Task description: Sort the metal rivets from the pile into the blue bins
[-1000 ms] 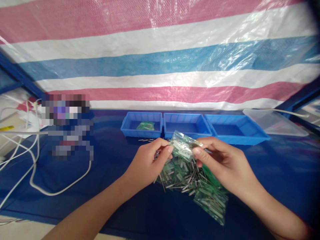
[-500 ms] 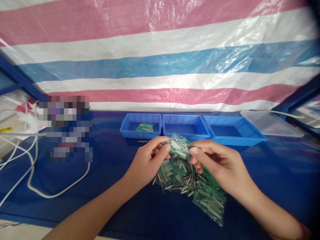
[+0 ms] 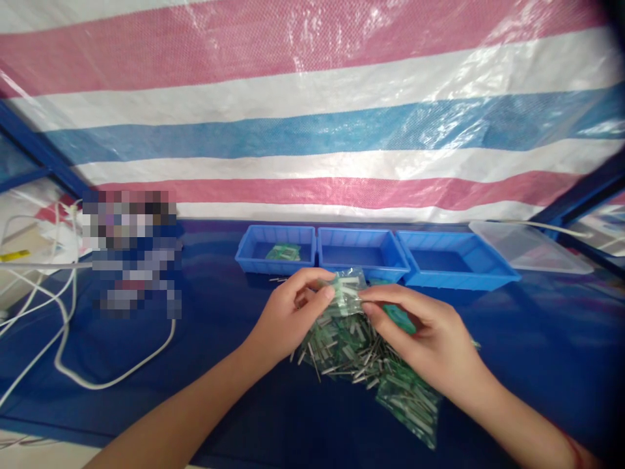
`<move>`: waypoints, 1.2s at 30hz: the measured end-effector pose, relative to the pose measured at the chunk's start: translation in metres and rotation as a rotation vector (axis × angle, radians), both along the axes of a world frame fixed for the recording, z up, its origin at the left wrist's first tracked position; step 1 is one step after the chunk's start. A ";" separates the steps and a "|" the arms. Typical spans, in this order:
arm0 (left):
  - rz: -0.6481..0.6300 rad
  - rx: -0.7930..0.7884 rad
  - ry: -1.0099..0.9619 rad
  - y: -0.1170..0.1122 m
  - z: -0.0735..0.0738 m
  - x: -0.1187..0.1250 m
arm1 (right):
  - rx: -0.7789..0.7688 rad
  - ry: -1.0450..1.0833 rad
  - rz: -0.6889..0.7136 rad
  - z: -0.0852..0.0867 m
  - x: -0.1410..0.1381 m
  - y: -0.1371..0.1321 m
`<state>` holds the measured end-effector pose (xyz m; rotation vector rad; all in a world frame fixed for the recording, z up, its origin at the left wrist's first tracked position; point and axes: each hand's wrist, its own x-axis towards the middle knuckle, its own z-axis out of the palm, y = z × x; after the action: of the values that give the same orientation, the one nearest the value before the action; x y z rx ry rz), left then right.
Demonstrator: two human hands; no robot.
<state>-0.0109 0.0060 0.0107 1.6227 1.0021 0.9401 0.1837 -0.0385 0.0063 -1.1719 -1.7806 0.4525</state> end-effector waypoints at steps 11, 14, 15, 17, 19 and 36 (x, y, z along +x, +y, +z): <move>0.572 0.474 0.292 0.072 0.019 -0.072 | 0.161 -0.264 0.055 0.003 -0.005 0.000; 0.594 0.485 0.430 0.083 0.015 -0.087 | 0.181 -0.288 0.076 0.004 -0.006 -0.001; 0.571 0.471 0.488 0.084 0.014 -0.088 | 0.189 -0.298 0.085 0.005 -0.006 -0.001; 0.524 0.460 0.653 0.084 0.011 -0.087 | 0.205 -0.326 0.109 0.005 -0.006 -0.001; 0.528 0.499 0.826 0.082 0.009 -0.083 | 0.214 -0.365 0.128 0.005 -0.006 -0.001; 0.369 0.671 1.015 0.062 0.009 -0.065 | 0.216 -0.650 0.213 -0.011 -0.023 -0.008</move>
<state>-0.0757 0.0679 0.0197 2.6533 1.8405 0.6876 0.1608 -0.0470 -0.0044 -1.0447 -2.4555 -0.0211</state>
